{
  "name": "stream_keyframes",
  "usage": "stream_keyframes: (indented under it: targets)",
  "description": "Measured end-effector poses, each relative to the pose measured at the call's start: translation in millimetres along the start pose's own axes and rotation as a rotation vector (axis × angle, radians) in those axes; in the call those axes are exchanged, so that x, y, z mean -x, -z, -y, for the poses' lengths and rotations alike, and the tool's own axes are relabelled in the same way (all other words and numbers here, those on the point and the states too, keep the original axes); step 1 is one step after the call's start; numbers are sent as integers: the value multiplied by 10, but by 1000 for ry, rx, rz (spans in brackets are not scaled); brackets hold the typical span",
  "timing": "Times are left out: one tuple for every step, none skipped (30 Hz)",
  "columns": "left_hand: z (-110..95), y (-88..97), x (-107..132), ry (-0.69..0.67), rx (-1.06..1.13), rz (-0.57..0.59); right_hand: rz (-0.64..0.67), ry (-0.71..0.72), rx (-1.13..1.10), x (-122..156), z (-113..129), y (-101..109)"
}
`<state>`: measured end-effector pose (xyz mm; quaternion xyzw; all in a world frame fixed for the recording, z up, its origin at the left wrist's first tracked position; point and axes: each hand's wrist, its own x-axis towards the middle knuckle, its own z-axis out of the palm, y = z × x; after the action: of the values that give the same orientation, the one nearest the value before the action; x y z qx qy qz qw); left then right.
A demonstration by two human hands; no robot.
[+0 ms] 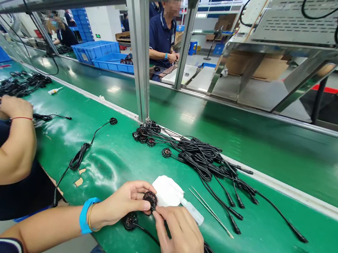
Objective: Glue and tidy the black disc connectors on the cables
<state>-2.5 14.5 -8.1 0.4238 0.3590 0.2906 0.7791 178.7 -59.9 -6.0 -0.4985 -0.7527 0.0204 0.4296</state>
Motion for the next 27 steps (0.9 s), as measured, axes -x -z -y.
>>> stream_keyframes:
  targets:
    - [-2,0,5,-3,-12,-1,-10,-9,-5,11,10,-27]
    - [-6,0,10,-7,-25,-2,-18,-20,-9,23,13,-45]
    - [-11,1,16,-10,-36,2,-28,-26,-11,33,11,-53]
    - [-16,2,22,-15,-43,11,-36,-30,-9,40,8,-54]
    - [-21,2,28,-20,-44,24,-40,-33,-5,43,7,-49]
    - [-26,2,33,-26,-41,41,-44,-34,0,42,8,-41]
    - [-31,-1,37,-33,-37,55,-47,-32,3,37,12,-32]
    - [-34,-4,40,-40,-37,65,-53,-32,5,30,18,-25]
    - [-37,-9,42,-46,-39,68,-57,-35,4,23,25,-21]
    - [-40,-13,43,-48,-44,63,-62,-38,-1,16,32,-20]
    - [-42,-18,44,-46,-47,54,-68,-41,-9,10,38,-22]
    - [-43,-22,43,-40,-50,43,-72,-44,-16,6,44,-26]
    - [-43,-24,43,-33,-50,31,-75,-47,-22,4,48,-32]
    - [-43,-25,42,-27,-51,22,-76,-49,-27,3,51,-38]
    - [-42,-24,41,-23,-53,16,-76,-49,-30,3,54,-45]
    - [-41,-22,40,-23,-57,14,-78,-50,-32,4,56,-51]
    - [-40,-19,38,-27,-65,14,-81,-51,-32,5,60,-57]
    - [-37,-16,37,-34,-76,15,-81,-54,-33,6,64,-62]
    - [-34,-13,36,-45,-89,17,-78,-58,-35,9,68,-67]
    - [-30,-12,34,-55,-104,19,-73,-62,-39,12,73,-72]
    - [-26,-12,33,-65,-120,21,-67,-67,-43,17,76,-77]
    - [-24,-14,33,-75,-136,22,-60,-72,-49,23,79,-82]
    - [-23,-19,34,-86,-151,24,-56,-75,-54,30,79,-88]
    - [-25,-27,37,-98,-166,23,-55,-76,-57,37,79,-95]
    - [-30,-38,43,-114,-183,21,-59,-75,-56,45,77,-101]
    - [-40,-52,52,-133,-205,15,-63,-74,-55,50,76,-107]
    - [-52,-69,64,-158,-233,4,-67,-74,-52,54,76,-111]
